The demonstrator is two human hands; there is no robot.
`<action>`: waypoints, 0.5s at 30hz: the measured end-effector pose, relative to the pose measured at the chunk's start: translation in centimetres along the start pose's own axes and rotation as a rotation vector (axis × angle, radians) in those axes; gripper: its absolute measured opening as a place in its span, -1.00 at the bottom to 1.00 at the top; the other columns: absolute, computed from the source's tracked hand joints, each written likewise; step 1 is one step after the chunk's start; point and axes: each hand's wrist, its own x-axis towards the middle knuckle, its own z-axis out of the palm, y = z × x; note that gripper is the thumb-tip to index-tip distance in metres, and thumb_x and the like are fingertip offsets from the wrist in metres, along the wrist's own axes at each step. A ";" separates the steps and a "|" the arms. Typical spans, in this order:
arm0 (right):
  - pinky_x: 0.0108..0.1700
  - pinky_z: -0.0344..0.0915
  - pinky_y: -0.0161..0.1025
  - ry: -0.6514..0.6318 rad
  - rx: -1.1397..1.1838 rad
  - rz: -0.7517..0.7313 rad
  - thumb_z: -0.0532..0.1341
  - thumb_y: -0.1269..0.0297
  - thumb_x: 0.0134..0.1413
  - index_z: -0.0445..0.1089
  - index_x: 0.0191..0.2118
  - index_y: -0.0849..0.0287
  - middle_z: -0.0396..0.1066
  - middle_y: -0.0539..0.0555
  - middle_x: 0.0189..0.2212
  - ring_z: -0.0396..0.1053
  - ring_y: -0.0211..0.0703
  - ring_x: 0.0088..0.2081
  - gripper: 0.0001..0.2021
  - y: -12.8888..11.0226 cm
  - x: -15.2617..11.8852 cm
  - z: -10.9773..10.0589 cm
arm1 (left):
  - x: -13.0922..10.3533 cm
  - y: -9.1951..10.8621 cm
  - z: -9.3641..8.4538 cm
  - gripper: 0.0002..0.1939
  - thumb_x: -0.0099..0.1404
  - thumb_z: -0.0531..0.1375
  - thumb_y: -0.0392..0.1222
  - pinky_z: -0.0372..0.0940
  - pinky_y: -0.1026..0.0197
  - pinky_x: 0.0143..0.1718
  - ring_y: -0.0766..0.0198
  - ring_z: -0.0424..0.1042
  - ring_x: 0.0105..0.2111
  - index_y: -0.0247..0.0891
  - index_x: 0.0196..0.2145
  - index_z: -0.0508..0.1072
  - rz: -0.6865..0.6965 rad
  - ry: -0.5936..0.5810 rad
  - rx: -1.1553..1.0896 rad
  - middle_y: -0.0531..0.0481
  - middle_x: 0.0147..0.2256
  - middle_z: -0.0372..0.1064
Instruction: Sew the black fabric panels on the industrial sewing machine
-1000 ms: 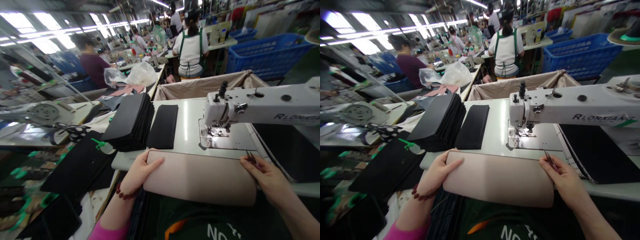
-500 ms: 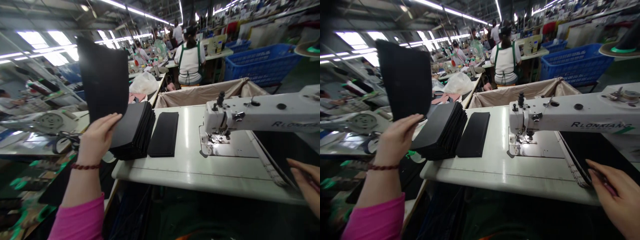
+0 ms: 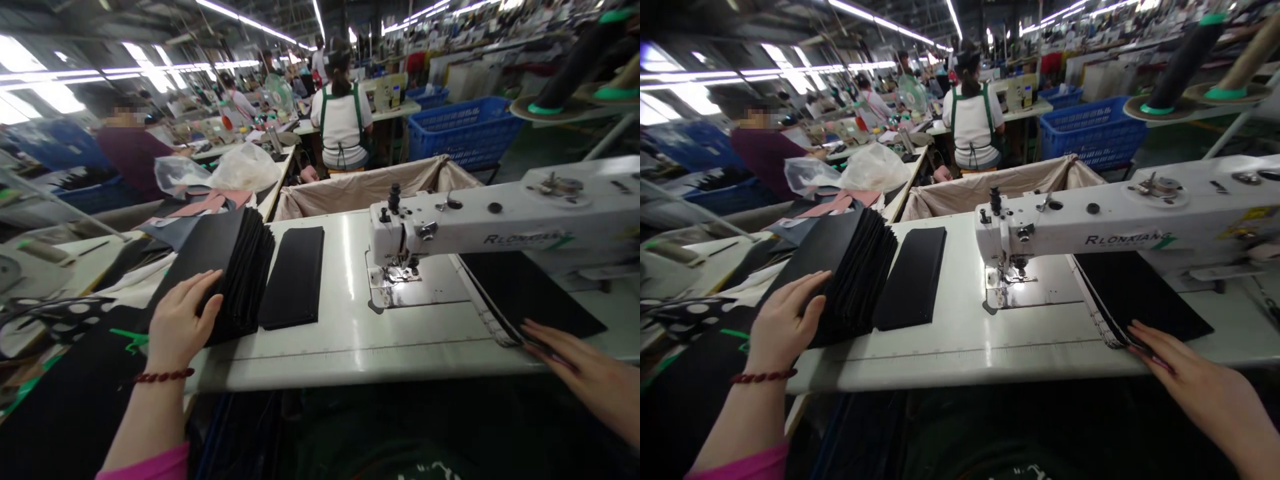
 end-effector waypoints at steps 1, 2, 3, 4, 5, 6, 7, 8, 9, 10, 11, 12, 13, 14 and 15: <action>-0.20 0.40 -0.11 -0.074 -0.029 -0.028 0.17 0.02 0.05 0.43 0.04 -0.25 0.45 0.03 0.05 0.50 0.02 -0.11 -0.60 0.3 -0.2 -0.3 | -0.2 0.7 0.2 -0.59 0.41 0.05 0.00 0.18 -0.03 0.19 0.09 0.30 0.12 -0.08 0.16 0.31 0.003 0.054 -0.007 0.05 0.14 0.30; -0.16 0.38 -0.11 -0.134 -0.052 -0.047 0.14 0.09 0.10 0.39 0.09 -0.23 0.42 0.03 0.08 0.48 0.01 -0.07 -0.59 0.4 -0.3 -0.6 | -0.4 1.6 0.6 -0.59 0.40 0.07 -0.03 0.17 -0.05 0.20 0.09 0.30 0.12 -0.07 0.17 0.30 0.015 0.100 -0.029 0.06 0.14 0.29; -0.11 0.36 -0.12 -0.165 -0.063 -0.049 0.12 0.15 0.14 0.38 0.10 -0.19 0.40 0.04 0.10 0.46 0.00 -0.04 -0.60 0.5 -0.3 -0.8 | -0.6 2.6 1.0 -0.58 0.39 0.09 -0.07 0.17 -0.06 0.21 0.09 0.30 0.12 -0.06 0.17 0.29 0.037 0.130 -0.068 0.06 0.14 0.29; -0.07 0.34 -0.13 -0.155 -0.058 -0.030 0.11 0.17 0.16 0.40 0.08 -0.14 0.42 0.06 0.09 0.45 0.00 -0.02 -0.63 0.4 -0.2 -1.0 | -0.9 3.8 1.5 -0.58 0.37 0.10 -0.11 0.17 -0.07 0.21 0.09 0.31 0.11 -0.06 0.17 0.30 0.072 0.145 -0.124 0.06 0.13 0.30; -0.04 0.31 -0.15 -0.145 -0.040 -0.006 0.12 0.18 0.18 0.42 0.05 -0.09 0.44 0.08 0.06 0.44 -0.01 -0.02 -0.67 0.3 0.0 -1.2 | -1.0 5.0 2.1 -0.58 0.36 0.11 -0.15 0.17 -0.07 0.21 0.08 0.32 0.10 -0.07 0.16 0.31 0.121 0.134 -0.190 0.05 0.12 0.31; -0.03 0.29 -0.17 -0.129 -0.013 0.019 0.13 0.15 0.19 0.45 0.00 -0.05 0.47 0.10 0.01 0.45 -0.01 -0.03 -0.71 0.1 0.3 -1.3 | -1.1 6.3 2.8 -0.59 0.34 0.12 -0.17 0.17 -0.07 0.21 0.06 0.32 0.10 -0.09 0.15 0.33 0.178 0.102 -0.261 0.02 0.10 0.32; -0.04 0.30 -0.17 -0.107 0.015 0.045 0.15 0.11 0.19 0.47 -0.06 0.00 0.50 0.12 -0.05 0.46 -0.01 -0.07 -0.73 -0.2 0.6 -1.5 | -1.2 7.7 3.6 -0.60 0.34 0.12 -0.19 0.18 -0.08 0.20 0.04 0.32 0.09 -0.11 0.12 0.36 0.233 0.059 -0.333 0.00 0.08 0.34; -0.07 0.30 -0.17 -0.071 0.041 0.061 0.16 0.07 0.19 0.47 -0.11 0.03 0.52 0.13 -0.11 0.47 -0.01 -0.11 -0.74 -0.5 0.8 -1.6 | -1.2 9.2 4.4 -0.62 0.34 0.12 -0.21 0.19 -0.07 0.19 0.03 0.33 0.09 -0.12 0.10 0.38 0.281 0.019 -0.405 -0.03 0.06 0.36; -0.11 0.31 -0.17 -0.015 0.060 0.066 0.16 0.05 0.19 0.47 -0.14 0.06 0.53 0.12 -0.17 0.48 -0.02 -0.16 -0.74 -1.1 1.0 -1.9 | -1.1 10.6 5.2 -0.64 0.34 0.11 -0.23 0.21 -0.07 0.17 0.02 0.33 0.08 -0.13 0.08 0.40 0.322 -0.013 -0.477 -0.06 0.04 0.37; -0.15 0.31 -0.17 0.054 0.069 0.053 0.16 0.06 0.20 0.46 -0.16 0.09 0.52 0.11 -0.21 0.47 -0.04 -0.20 -0.74 -1.8 1.1 -2.1 | -1.1 12.2 6.0 -0.65 0.34 0.10 -0.25 0.23 -0.06 0.15 0.03 0.34 0.07 -0.14 0.07 0.41 0.358 -0.039 -0.549 -0.08 0.03 0.38; -0.18 0.31 -0.19 0.120 0.073 0.018 0.16 0.09 0.21 0.45 -0.17 0.11 0.51 0.09 -0.24 0.47 -0.07 -0.23 -0.76 -2.9 1.0 -2.4 | -1.0 13.8 6.6 -0.66 0.35 0.09 -0.28 0.24 -0.05 0.14 0.04 0.34 0.06 -0.14 0.06 0.42 0.387 -0.055 -0.617 -0.09 0.02 0.38; -0.19 0.30 -0.20 0.168 0.072 -0.036 0.15 0.15 0.22 0.43 -0.17 0.12 0.50 0.08 -0.25 0.45 -0.10 -0.25 -0.80 -4.3 0.8 -2.7 | -0.9 15.5 7.1 -0.66 0.35 0.09 -0.30 0.26 -0.04 0.12 0.05 0.35 0.05 -0.15 0.06 0.42 0.411 -0.068 -0.684 -0.09 0.01 0.38; -0.19 0.28 -0.22 0.173 0.074 -0.111 0.15 0.21 0.22 0.42 -0.17 0.12 0.49 0.08 -0.25 0.44 -0.13 -0.26 -0.83 -6.0 0.4 -2.8 | -0.8 17.2 7.4 -0.65 0.36 0.09 -0.32 0.27 -0.02 0.11 0.07 0.35 0.05 -0.15 0.06 0.41 0.430 -0.089 -0.750 -0.10 0.02 0.38; -0.20 0.27 -0.24 0.099 0.096 -0.194 0.14 0.29 0.21 0.40 -0.14 0.12 0.48 0.08 -0.22 0.43 -0.15 -0.26 -0.85 -8.0 0.0 -2.8 | -0.8 19.0 7.7 -0.65 0.36 0.08 -0.32 0.28 0.00 0.11 0.09 0.35 0.05 -0.15 0.07 0.40 0.446 -0.119 -0.815 -0.10 0.03 0.37; -0.22 0.25 -0.25 -0.026 0.131 -0.276 0.11 0.37 0.21 0.39 -0.12 0.12 0.47 0.08 -0.21 0.41 -0.18 -0.27 -0.82 -10.2 -0.6 -2.6 | -0.8 20.9 7.8 -0.65 0.38 0.08 -0.32 0.28 0.02 0.11 0.11 0.34 0.07 -0.15 0.08 0.39 0.463 -0.160 -0.875 -0.10 0.05 0.35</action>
